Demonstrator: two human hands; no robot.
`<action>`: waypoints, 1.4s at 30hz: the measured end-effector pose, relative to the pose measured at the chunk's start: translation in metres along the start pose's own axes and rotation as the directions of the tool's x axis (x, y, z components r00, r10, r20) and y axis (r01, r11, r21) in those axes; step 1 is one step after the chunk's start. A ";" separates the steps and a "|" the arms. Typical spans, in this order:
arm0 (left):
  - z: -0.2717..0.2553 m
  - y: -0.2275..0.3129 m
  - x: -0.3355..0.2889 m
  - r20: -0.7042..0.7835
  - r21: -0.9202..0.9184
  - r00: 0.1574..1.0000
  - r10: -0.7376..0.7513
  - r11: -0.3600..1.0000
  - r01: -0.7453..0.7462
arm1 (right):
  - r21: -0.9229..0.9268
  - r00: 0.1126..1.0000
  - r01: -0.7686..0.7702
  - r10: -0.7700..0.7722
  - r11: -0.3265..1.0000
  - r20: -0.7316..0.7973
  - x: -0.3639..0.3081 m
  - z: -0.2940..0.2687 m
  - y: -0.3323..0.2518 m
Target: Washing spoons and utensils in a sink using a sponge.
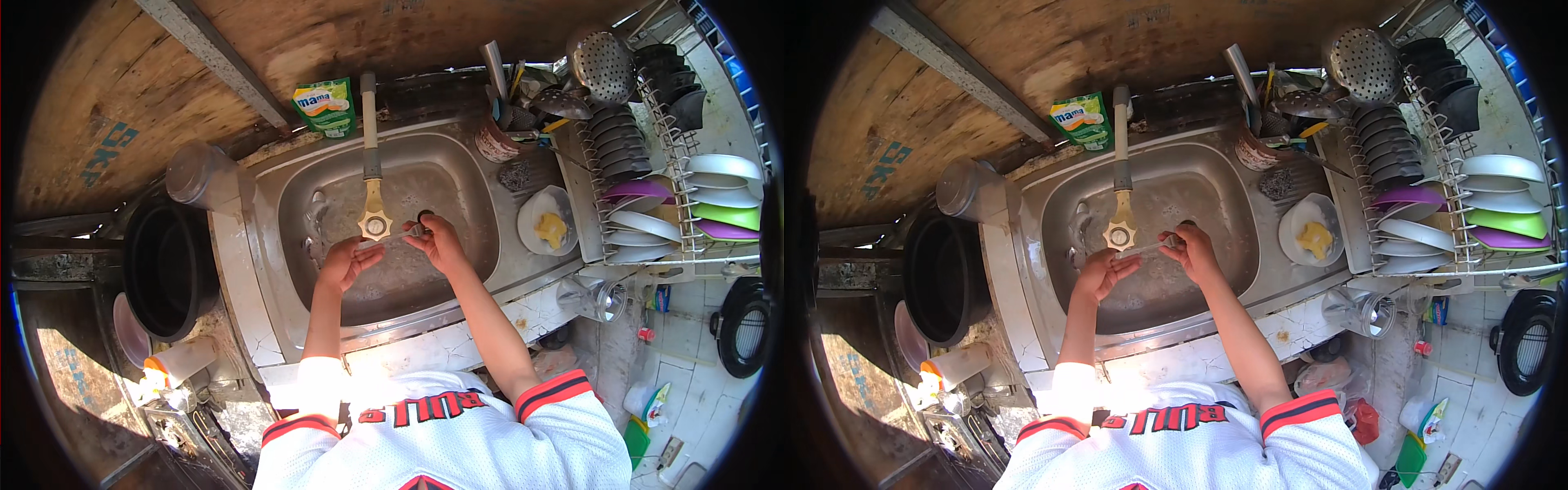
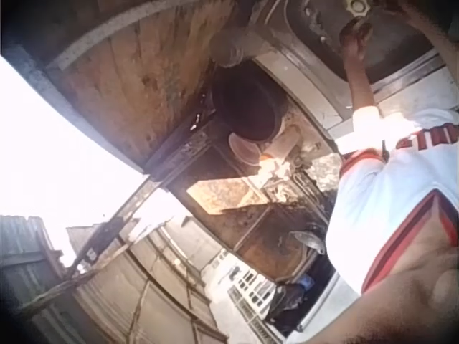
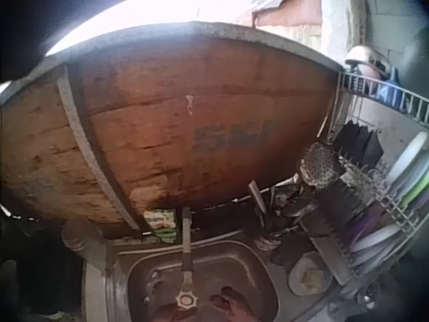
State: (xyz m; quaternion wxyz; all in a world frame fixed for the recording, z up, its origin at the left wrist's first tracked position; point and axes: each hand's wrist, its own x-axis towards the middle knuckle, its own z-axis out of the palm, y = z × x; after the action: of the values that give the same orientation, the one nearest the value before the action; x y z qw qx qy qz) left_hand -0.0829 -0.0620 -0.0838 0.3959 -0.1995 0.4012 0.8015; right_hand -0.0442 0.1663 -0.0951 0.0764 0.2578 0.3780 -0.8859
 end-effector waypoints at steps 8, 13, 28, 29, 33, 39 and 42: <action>-0.040 -0.018 -0.089 -0.153 0.295 0.978 0.143 0.951 -0.093 | 0.114 0.965 -0.193 0.167 0.975 0.202 0.023 0.070 0.054; -0.050 -0.022 -0.102 -0.280 0.450 0.931 0.234 0.889 -0.088 | -0.092 0.982 -0.182 0.185 0.979 0.022 0.028 0.092 0.072; -0.038 -0.030 0.010 -0.193 0.024 0.964 0.181 0.983 -0.179 | -0.618 0.996 0.090 -0.055 0.781 0.075 0.026 0.053 -0.038; -0.031 -0.030 0.018 -0.090 -0.037 0.977 0.195 0.979 -0.199 | -0.707 0.989 0.147 -0.113 0.691 0.094 0.017 0.056 -0.050; 0.007 -0.027 0.040 0.079 -0.188 0.949 0.304 0.940 -0.286 | -0.590 0.966 0.254 -0.234 0.767 0.111 -0.017 0.055 -0.098; 0.001 -0.034 0.038 0.026 0.036 0.978 0.205 0.978 -0.206 | -0.911 0.777 0.385 -0.585 0.150 0.232 -0.095 0.066 -0.149; -0.026 -0.036 0.026 -0.096 0.438 0.984 0.149 0.894 -0.093 | -0.868 0.577 0.486 -0.708 -0.103 0.407 -0.109 0.049 -0.144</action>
State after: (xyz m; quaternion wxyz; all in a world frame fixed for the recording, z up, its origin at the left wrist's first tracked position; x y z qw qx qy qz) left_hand -0.0694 -0.0573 -0.1333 0.3531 -0.1324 0.6046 0.7016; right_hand -0.0180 0.2256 0.0802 -0.2312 0.0388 0.8973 -0.3741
